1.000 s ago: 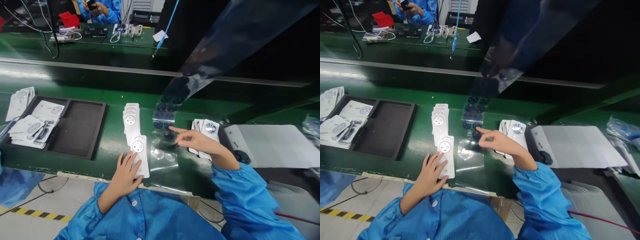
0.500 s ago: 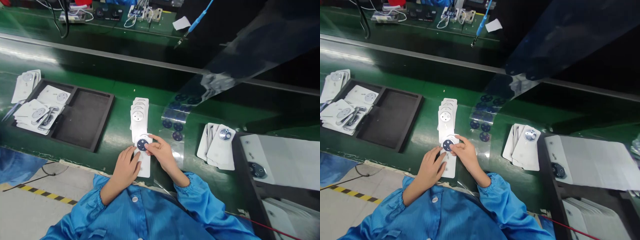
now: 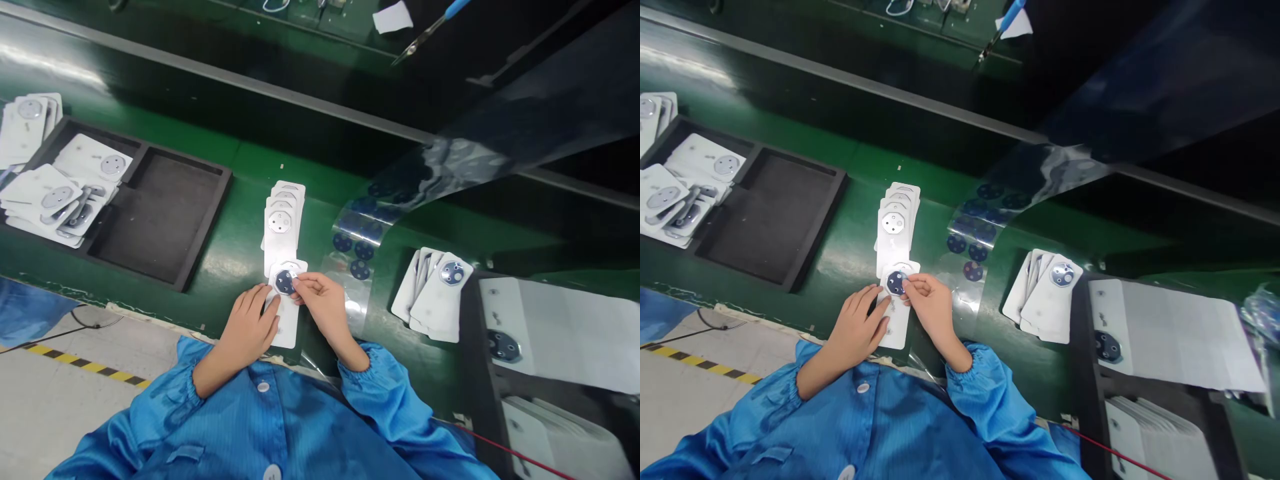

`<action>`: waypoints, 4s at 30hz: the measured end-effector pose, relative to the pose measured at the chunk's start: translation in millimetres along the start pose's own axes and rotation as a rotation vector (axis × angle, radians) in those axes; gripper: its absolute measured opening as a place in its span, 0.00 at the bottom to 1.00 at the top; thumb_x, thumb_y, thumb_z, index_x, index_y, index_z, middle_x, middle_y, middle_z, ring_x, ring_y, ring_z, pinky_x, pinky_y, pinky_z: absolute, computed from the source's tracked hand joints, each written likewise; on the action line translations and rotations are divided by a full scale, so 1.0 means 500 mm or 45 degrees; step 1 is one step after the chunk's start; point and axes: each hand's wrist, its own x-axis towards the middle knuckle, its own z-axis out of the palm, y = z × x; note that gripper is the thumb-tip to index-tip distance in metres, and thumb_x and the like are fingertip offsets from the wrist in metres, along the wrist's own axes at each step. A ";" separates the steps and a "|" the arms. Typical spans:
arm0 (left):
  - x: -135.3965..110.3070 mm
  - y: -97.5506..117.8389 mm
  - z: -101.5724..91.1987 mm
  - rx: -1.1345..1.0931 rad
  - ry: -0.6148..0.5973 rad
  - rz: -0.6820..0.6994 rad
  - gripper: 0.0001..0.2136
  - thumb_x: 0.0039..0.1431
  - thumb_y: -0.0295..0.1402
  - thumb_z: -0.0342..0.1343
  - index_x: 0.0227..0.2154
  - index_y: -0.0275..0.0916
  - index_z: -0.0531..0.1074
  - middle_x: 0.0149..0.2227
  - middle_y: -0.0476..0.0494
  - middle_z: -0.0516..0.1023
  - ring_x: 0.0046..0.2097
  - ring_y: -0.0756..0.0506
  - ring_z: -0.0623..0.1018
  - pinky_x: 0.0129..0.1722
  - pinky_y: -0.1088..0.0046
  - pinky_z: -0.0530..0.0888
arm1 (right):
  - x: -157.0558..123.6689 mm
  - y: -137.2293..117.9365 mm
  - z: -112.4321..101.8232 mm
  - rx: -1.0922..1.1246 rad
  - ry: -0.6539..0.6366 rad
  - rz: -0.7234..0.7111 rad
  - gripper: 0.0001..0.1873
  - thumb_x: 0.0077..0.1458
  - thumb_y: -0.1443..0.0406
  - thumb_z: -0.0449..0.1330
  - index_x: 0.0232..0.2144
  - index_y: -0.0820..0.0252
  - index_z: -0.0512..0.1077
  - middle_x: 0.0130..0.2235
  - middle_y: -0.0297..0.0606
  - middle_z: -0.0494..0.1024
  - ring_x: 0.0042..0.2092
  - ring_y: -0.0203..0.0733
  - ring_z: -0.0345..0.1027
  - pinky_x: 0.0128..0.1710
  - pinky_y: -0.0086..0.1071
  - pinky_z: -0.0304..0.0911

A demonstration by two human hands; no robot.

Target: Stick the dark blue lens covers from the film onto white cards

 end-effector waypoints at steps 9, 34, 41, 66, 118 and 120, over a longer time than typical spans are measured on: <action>0.000 -0.001 0.002 -0.010 -0.021 -0.015 0.17 0.67 0.31 0.48 0.56 0.34 0.70 0.59 0.29 0.68 0.61 0.33 0.67 0.58 0.52 0.68 | 0.001 0.005 -0.001 -0.045 -0.015 0.006 0.20 0.46 0.51 0.72 0.34 0.60 0.77 0.27 0.37 0.81 0.28 0.41 0.76 0.28 0.32 0.74; 0.003 -0.001 0.005 0.023 -0.002 -0.007 0.19 0.68 0.32 0.49 0.58 0.30 0.67 0.59 0.29 0.69 0.61 0.32 0.68 0.58 0.53 0.66 | 0.002 0.010 0.005 -0.062 0.025 0.010 0.21 0.46 0.51 0.72 0.34 0.61 0.77 0.28 0.38 0.81 0.28 0.41 0.77 0.31 0.34 0.74; 0.003 0.003 0.005 0.060 0.006 -0.039 0.23 0.67 0.33 0.49 0.61 0.26 0.63 0.58 0.29 0.70 0.60 0.33 0.68 0.59 0.55 0.65 | 0.005 0.011 0.006 -0.132 0.009 -0.021 0.19 0.48 0.51 0.70 0.33 0.60 0.77 0.28 0.38 0.81 0.29 0.44 0.77 0.31 0.35 0.73; 0.016 0.011 0.024 0.199 0.155 0.021 0.18 0.65 0.30 0.52 0.56 0.28 0.69 0.52 0.26 0.72 0.55 0.31 0.70 0.55 0.48 0.68 | 0.025 0.011 0.016 -1.331 0.316 -0.715 0.12 0.67 0.54 0.55 0.37 0.57 0.67 0.38 0.45 0.73 0.41 0.52 0.66 0.39 0.40 0.62; 0.008 0.010 0.010 0.043 0.018 0.118 0.17 0.69 0.35 0.50 0.56 0.37 0.71 0.63 0.33 0.68 0.64 0.33 0.65 0.61 0.49 0.62 | 0.015 -0.116 -0.147 0.020 -0.188 -0.251 0.20 0.46 0.48 0.71 0.32 0.56 0.77 0.44 0.40 0.81 0.40 0.44 0.75 0.42 0.38 0.71; 0.007 0.010 0.011 0.035 0.000 0.106 0.17 0.69 0.36 0.50 0.57 0.37 0.70 0.64 0.33 0.67 0.64 0.33 0.65 0.61 0.49 0.62 | 0.013 -0.085 -0.089 0.092 -0.246 -0.149 0.20 0.43 0.51 0.73 0.32 0.57 0.75 0.32 0.34 0.79 0.31 0.39 0.72 0.33 0.33 0.70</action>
